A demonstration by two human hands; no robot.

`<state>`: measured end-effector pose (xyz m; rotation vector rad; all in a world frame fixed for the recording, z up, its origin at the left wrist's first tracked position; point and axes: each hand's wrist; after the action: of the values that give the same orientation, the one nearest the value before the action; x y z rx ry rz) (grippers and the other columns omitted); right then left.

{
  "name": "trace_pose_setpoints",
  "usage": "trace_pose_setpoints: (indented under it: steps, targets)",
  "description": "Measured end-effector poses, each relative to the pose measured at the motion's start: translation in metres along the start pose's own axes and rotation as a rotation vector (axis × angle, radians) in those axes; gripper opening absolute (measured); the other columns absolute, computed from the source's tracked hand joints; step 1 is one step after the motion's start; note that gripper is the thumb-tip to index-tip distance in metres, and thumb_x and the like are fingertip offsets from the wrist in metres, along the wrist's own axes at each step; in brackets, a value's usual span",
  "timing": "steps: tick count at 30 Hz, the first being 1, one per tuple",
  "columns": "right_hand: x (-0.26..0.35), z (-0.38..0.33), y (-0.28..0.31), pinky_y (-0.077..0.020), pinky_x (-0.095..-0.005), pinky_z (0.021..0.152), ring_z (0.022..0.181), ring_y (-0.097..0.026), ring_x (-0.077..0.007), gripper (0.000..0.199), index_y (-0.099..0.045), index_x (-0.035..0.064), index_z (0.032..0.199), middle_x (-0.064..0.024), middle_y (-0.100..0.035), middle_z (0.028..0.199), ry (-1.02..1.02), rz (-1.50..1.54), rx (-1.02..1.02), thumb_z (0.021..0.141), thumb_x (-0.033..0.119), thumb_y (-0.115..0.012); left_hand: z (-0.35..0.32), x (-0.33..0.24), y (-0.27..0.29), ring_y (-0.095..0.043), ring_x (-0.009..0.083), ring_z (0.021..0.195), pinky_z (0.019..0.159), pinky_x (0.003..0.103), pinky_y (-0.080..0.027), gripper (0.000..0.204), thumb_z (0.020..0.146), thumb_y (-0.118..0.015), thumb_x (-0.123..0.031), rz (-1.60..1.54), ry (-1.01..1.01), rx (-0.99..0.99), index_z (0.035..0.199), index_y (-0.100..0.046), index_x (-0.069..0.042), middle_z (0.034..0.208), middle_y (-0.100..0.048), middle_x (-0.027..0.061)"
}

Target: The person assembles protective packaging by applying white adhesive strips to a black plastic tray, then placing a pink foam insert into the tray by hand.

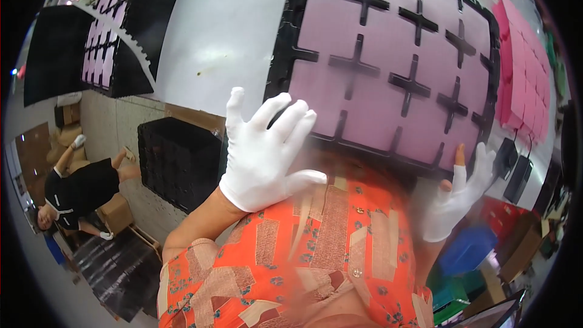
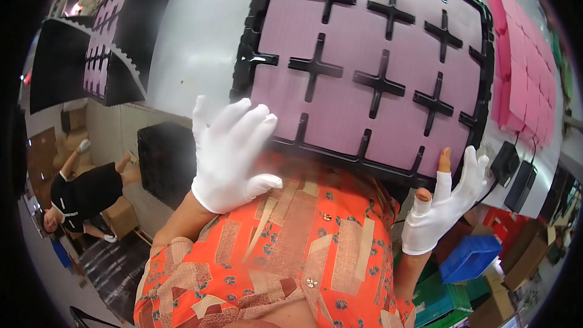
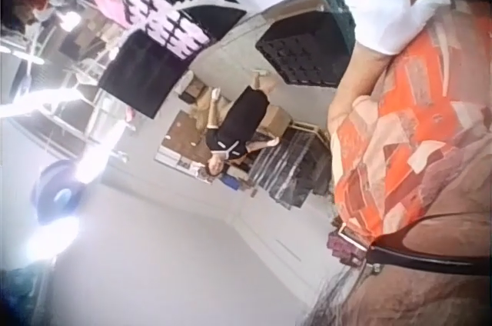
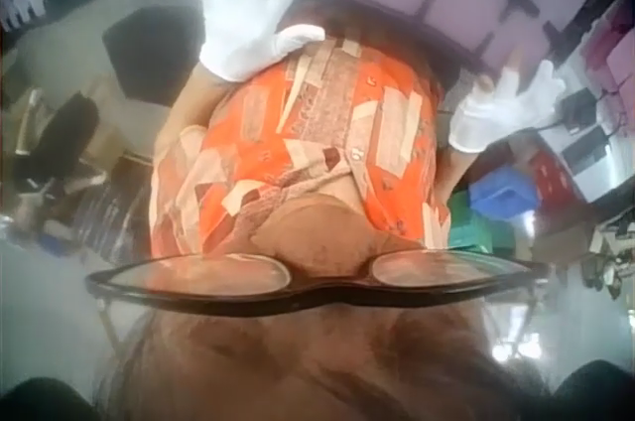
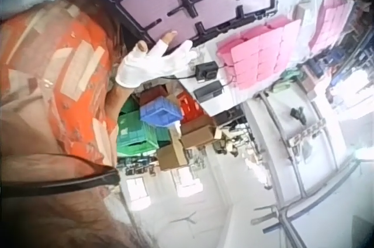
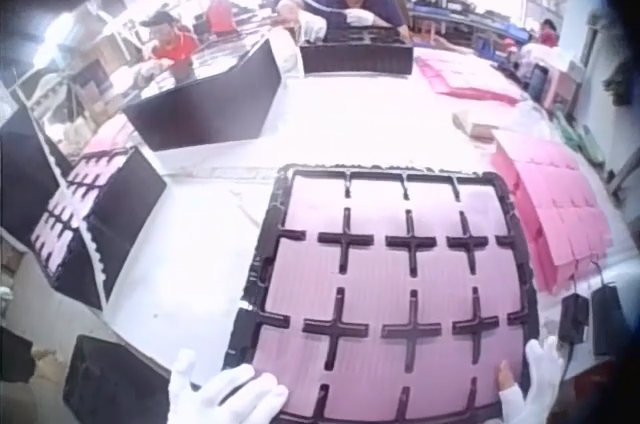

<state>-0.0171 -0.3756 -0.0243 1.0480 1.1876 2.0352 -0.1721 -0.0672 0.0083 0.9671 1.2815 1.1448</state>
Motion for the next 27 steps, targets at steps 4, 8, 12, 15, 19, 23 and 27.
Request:
trace_pose_setpoints:
  steps: [4, 8, 12, 15, 19, 23, 27]
  targets:
    - [0.001, -0.003, 0.004, -0.0190, -0.0513, 0.126, 0.156, -0.029, -0.0355, 0.078, -0.061, 0.0072, 0.148, -0.0135, -0.043, 0.162, -0.013, -0.024, 0.034, 0.108, 0.066, -0.029, -0.003, -0.001, 0.001, -0.057, 0.0364, 0.125, 0.121, 0.070, -0.009, 0.086, 0.096, -0.041, -0.077, 0.045, 0.031, 0.004, 0.131, -0.062, -0.002, 0.130, -0.063, 0.0109]
    - [-0.010, -0.001, 0.014, -0.0177, -0.0499, 0.127, 0.156, -0.028, -0.0343, 0.078, -0.062, 0.0049, 0.146, -0.0134, -0.043, 0.162, 0.005, -0.074, 0.075, 0.108, 0.065, -0.032, 0.001, -0.009, -0.001, -0.056, 0.0359, 0.125, 0.120, 0.071, -0.009, 0.088, 0.094, -0.042, -0.080, 0.094, 0.036, -0.032, 0.131, -0.062, -0.003, 0.130, -0.062, 0.0106]
    - [-0.014, -0.004, 0.020, -0.0169, -0.0502, 0.127, 0.156, -0.028, -0.0351, 0.078, -0.063, 0.0016, 0.144, -0.0141, -0.044, 0.161, -0.025, -0.116, 0.059, 0.108, 0.065, -0.033, 0.031, -0.025, 0.004, -0.039, 0.0338, 0.146, 0.114, 0.079, -0.014, 0.100, 0.073, -0.069, -0.079, -0.111, -0.002, 0.060, 0.142, -0.060, -0.008, 0.146, -0.055, 0.0095]
    - [-0.018, -0.003, 0.024, -0.0214, -0.0550, 0.124, 0.149, -0.038, -0.0429, 0.069, -0.067, 0.0014, 0.139, -0.0210, -0.050, 0.155, 0.051, -0.182, 0.026, 0.110, 0.058, -0.038, 0.042, -0.033, -0.005, -0.029, 0.0366, 0.155, 0.118, 0.078, -0.005, 0.107, 0.075, -0.065, -0.082, -0.095, 0.004, 0.172, 0.151, -0.052, -0.007, 0.157, -0.049, 0.0123]
    - [-0.030, 0.000, 0.008, -0.0228, -0.0588, 0.123, 0.146, -0.041, -0.0450, 0.058, -0.069, 0.0037, 0.136, -0.0211, -0.051, 0.152, -0.006, -0.089, 0.006, 0.108, 0.050, -0.050, 0.043, -0.038, -0.001, -0.033, 0.0427, 0.153, 0.124, 0.068, -0.006, 0.109, 0.082, -0.060, -0.080, 0.071, 0.018, 0.164, 0.154, -0.044, 0.000, 0.160, -0.043, 0.0195]
    - [-0.037, -0.011, 0.015, -0.0224, -0.0588, 0.123, 0.150, -0.036, -0.0414, 0.061, -0.067, 0.0060, 0.139, -0.0177, -0.048, 0.155, -0.077, 0.001, -0.105, 0.107, 0.055, -0.050, 0.042, -0.040, -0.005, -0.036, 0.0409, 0.151, 0.125, 0.065, -0.006, 0.106, 0.092, -0.043, -0.082, 0.196, -0.009, 0.148, 0.156, -0.038, 0.002, 0.160, -0.043, 0.0212]
    - [-0.033, -0.022, 0.013, -0.0220, -0.0588, 0.123, 0.151, -0.036, -0.0401, 0.064, -0.067, 0.0051, 0.139, -0.0162, -0.048, 0.156, -0.142, 0.089, -0.176, 0.106, 0.057, -0.050, 0.038, -0.034, -0.010, -0.036, 0.0411, 0.150, 0.124, 0.066, -0.004, 0.109, 0.090, -0.046, -0.083, 0.221, -0.044, 0.107, 0.157, -0.037, 0.003, 0.157, -0.043, 0.0239]
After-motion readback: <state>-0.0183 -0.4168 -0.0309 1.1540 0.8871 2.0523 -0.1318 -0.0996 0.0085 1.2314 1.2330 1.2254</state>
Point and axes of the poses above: each hand's wrist, its own z-axis towards the middle knuckle, its own y-axis out of the back of the hand, x = y × z
